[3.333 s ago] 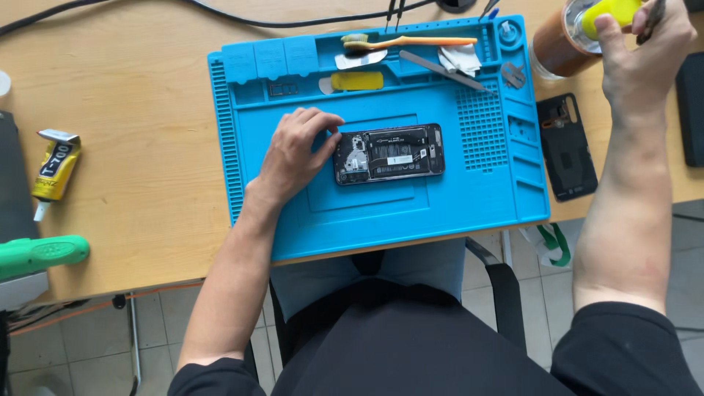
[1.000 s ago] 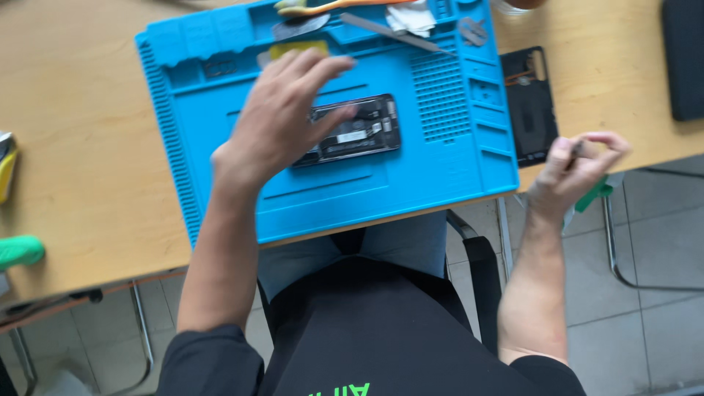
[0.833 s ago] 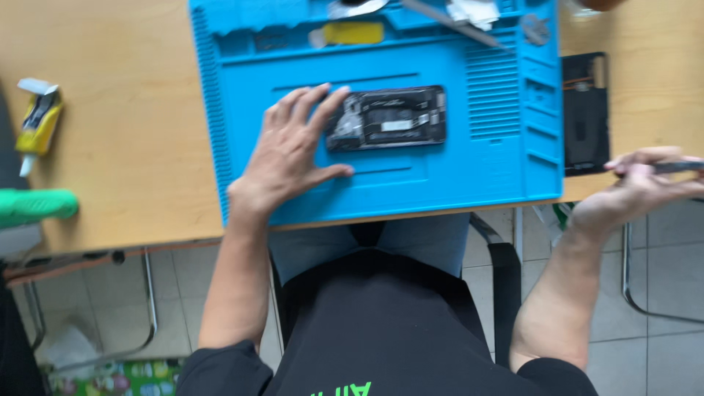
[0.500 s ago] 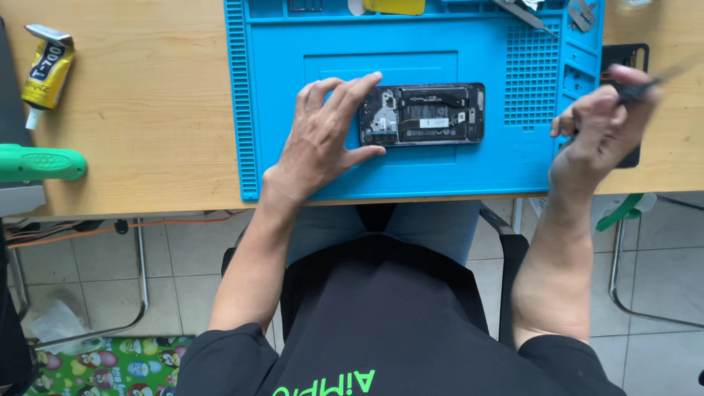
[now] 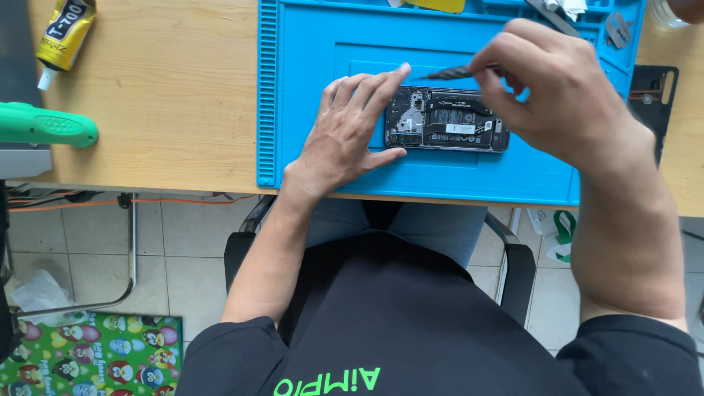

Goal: The person disassembles a smartphone on a blue work mat, using a screwdriver to remove screws and tweezers to lift and remove internal components. They wipe the device with a cloth and continue to manipulate the internal parts with their hands and tools.

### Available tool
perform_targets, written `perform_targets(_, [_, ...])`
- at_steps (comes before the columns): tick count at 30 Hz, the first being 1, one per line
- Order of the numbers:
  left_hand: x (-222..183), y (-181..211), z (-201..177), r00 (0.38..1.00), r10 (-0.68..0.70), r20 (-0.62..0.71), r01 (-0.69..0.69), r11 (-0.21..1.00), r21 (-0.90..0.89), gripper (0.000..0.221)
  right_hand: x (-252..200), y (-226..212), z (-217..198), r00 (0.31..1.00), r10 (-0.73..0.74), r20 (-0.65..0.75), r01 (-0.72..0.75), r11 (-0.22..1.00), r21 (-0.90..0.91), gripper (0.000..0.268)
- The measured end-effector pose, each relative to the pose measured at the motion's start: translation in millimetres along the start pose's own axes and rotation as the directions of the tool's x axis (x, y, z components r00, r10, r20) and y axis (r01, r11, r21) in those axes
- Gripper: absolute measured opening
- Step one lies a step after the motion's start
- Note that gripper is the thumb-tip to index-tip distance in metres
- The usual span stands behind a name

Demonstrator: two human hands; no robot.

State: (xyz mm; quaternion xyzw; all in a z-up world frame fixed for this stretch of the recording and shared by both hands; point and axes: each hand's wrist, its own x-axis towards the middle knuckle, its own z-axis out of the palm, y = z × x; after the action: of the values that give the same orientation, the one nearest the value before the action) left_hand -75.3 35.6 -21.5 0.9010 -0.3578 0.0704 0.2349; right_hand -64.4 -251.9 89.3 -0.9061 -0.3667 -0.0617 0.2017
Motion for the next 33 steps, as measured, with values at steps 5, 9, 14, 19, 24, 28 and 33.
perform_targets(5, [3, 1, -4, 0.996, -0.017, 0.087, 0.012, 0.998, 0.063, 0.108, 32, 4, 18, 0.995, -0.064, 0.080, 0.063, 0.998, 0.019, 0.010])
perform_targets(9, [3, 1, -5, 0.996, -0.019, 0.085, 0.013, 0.997, 0.078, 0.110, 36, 5, 19, 0.996, -0.062, 0.071, 0.062, 0.998, 0.003, 0.009])
perform_targets(14, [5, 1, -5, 0.996, -0.015, 0.086, 0.006, 0.994, 0.105, 0.109, 36, 7, 19, 0.995, -0.050, 0.083, 0.053, 0.998, -0.027, 0.011])
perform_targets(19, [5, 2, -5, 0.996, -0.013, 0.086, 0.004, 0.995, 0.104, 0.110, 38, 6, 21, 0.995, -0.041, 0.086, 0.051, 0.992, -0.119, 0.010])
perform_targets(24, [5, 4, -15, 0.999, -0.038, 0.038, 0.044, 0.982, -0.182, 0.103, 61, -10, 15, 0.986, -0.028, 0.163, 0.086, 0.931, -0.356, 0.012])
perform_targets(28, [-1, 11, -28, 0.952, -0.097, -0.289, -0.033, 0.910, -0.412, 0.012, 88, -14, 11, 0.915, 0.059, 0.398, 0.182, 0.822, -0.540, 0.041])
perform_targets(33, [-39, 22, -43, 0.942, -0.163, -0.294, -0.009, 0.862, -0.507, 0.022, 107, -19, 10, 0.857, 0.041, 0.513, 0.294, 0.779, -0.554, 0.035])
